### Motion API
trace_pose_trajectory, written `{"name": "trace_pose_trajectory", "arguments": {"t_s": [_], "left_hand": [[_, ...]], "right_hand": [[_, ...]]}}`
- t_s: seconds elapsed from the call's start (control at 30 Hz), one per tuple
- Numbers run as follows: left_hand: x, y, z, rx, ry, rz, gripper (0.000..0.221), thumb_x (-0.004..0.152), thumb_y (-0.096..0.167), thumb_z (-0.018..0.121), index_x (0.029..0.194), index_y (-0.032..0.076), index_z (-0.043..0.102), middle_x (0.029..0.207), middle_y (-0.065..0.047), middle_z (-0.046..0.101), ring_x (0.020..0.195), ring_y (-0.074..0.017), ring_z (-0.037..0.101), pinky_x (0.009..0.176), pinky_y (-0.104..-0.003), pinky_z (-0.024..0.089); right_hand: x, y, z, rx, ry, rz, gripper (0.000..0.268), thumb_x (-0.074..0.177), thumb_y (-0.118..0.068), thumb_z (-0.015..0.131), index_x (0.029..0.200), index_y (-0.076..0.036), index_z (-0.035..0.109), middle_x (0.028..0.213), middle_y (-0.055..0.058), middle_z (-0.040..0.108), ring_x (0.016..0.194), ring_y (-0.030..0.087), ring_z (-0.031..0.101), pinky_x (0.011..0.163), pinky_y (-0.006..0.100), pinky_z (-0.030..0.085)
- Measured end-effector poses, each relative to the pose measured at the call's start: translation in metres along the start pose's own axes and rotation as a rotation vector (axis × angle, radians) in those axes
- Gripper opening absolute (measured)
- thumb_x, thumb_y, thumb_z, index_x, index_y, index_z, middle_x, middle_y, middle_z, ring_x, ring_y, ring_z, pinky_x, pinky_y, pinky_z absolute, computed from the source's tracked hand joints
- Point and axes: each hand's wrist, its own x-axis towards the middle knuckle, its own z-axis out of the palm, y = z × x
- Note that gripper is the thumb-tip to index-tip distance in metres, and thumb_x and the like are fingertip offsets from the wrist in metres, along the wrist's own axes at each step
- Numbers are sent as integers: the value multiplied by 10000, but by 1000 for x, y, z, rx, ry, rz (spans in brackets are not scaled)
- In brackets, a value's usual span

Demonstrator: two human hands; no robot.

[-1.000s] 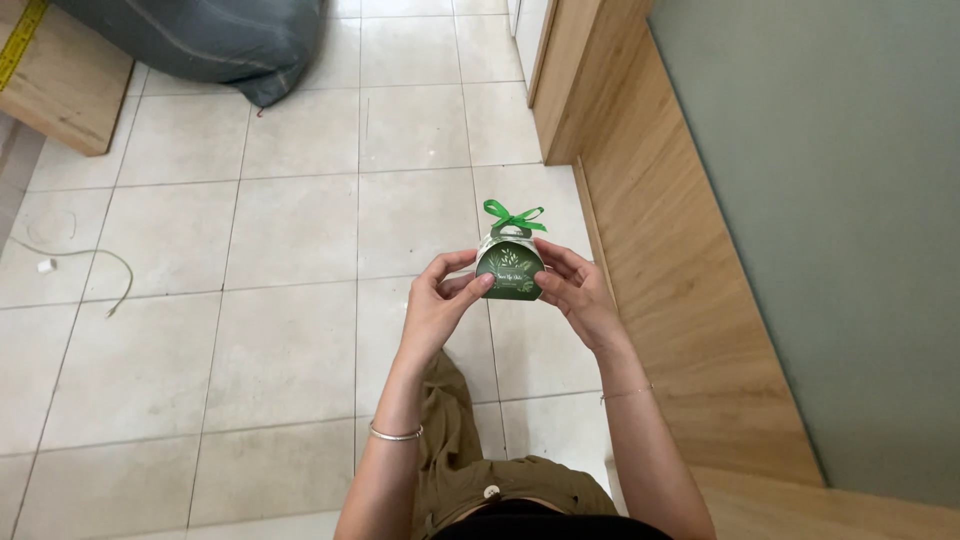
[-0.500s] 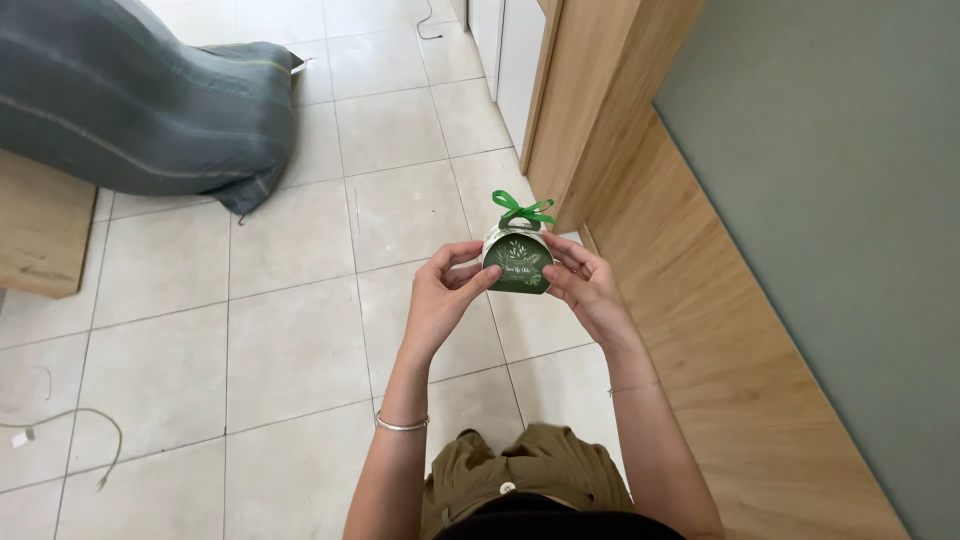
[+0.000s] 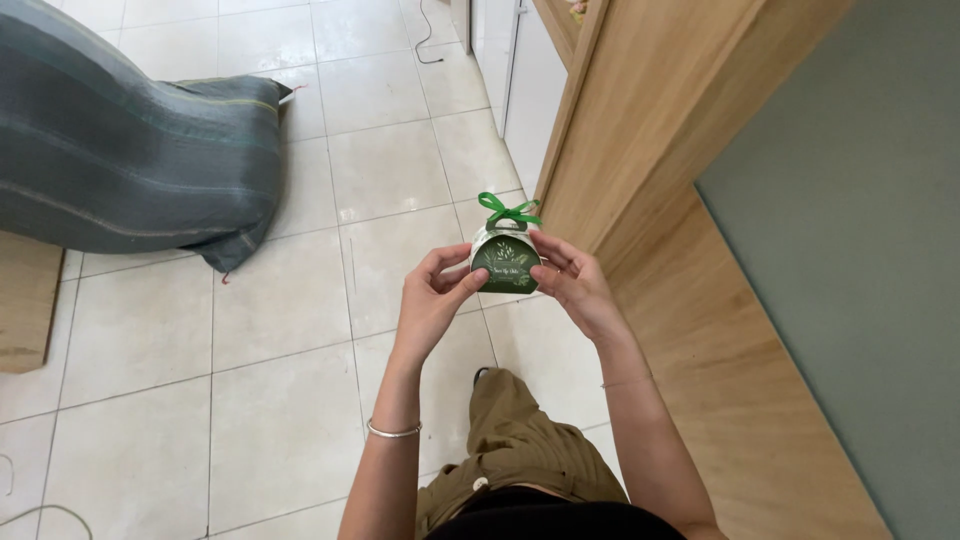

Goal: Organizing small green gift boxes on a shelf and a desk.

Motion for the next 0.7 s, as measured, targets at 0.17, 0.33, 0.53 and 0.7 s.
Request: {"name": "trace_pose_trajectory", "arguments": {"t_s": [0.17,0.33,0.53,0.7], "left_hand": [[117,10,-11,8,14,38,457,904,116,766,1304,-47,616,1215,-141,725,1084,-199,731,879,-286,606],[206,-5,-23,-44,22,32,482,925,104,748,1360,-44,603,1248,-140,714,1141,-204,704,915,-293,593],[311,-19,-53,-61,-15,-43,500,930,95,732,1392,-25,584,1292,-143,698,1247,-232,664,967,-316,580],[418,-12,-85,5,-110,-43,518,901,109,753,1379,-10,593,1366,-124,661,1330,-260,615,997,-341,580]], "right_hand": [[117,-25,-15,-72,8,-21,762,860,-162,785,1508,58,448,1439,168,587,1287,211,591,1025,367,533],[204,-34,-31,-100,-14,-21,793,842,-137,801,1518,50,432,1459,164,571,1329,225,557,1062,364,512],[300,-29,-41,-117,-5,25,782,834,-77,788,1517,34,424,1456,142,571,1328,201,553,1047,347,514],[396,-23,-47,-172,112,-5,776,809,-20,791,1502,38,446,1457,132,573,1289,189,566,1020,336,530]]}}
